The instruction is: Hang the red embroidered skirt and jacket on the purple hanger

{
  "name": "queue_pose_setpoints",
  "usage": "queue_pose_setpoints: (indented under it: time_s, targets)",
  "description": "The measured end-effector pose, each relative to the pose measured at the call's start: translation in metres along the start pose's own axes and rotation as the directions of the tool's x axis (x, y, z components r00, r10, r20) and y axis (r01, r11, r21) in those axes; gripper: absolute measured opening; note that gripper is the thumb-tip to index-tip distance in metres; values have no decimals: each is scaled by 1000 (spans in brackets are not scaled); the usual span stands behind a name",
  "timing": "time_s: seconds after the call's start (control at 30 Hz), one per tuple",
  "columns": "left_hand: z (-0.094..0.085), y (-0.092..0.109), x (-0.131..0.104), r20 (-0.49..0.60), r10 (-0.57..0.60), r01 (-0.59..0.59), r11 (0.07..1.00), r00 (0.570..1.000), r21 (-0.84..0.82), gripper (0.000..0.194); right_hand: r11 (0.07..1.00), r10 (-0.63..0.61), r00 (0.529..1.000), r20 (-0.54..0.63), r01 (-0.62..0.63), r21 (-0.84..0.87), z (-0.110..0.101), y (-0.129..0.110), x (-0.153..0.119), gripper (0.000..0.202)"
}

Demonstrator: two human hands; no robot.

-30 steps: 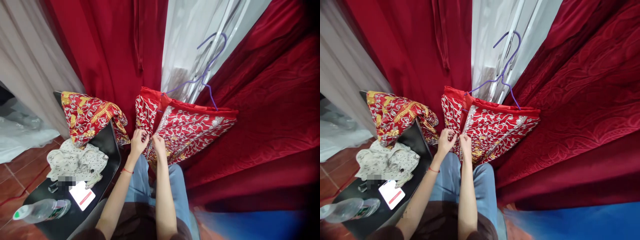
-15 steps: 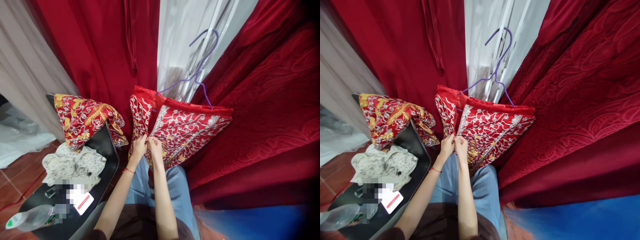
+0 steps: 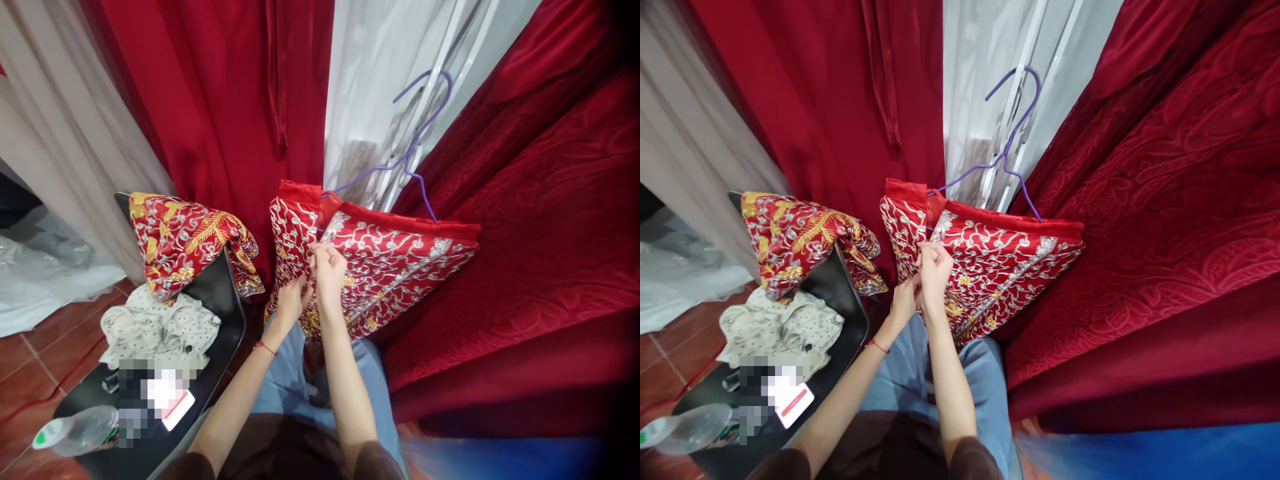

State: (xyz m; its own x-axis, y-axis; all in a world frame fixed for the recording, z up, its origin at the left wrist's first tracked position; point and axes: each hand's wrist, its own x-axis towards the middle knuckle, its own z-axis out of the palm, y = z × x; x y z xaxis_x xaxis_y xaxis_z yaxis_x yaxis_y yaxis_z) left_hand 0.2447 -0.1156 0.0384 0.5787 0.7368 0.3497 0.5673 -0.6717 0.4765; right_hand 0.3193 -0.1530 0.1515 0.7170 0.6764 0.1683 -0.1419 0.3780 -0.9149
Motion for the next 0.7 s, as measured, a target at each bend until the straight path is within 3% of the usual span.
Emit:
queue_pose_setpoints:
  time_s: [0.2, 0.43, 0.7]
  targets:
    - [-2, 11, 1, 26, -1, -1, 998, 1000, 62, 16, 996, -80, 997, 10, 80, 39, 7, -21, 17, 15]
    - [-7, 19, -7, 54, 26, -29, 998, 998, 51, 12, 993, -104, 994, -30, 105, 54, 10, -32, 11, 13]
    - [9, 20, -17, -13, 85, -84, 994, 996, 70, 12, 975, -179, 983, -46, 184, 127, 14, -62, 14, 11]
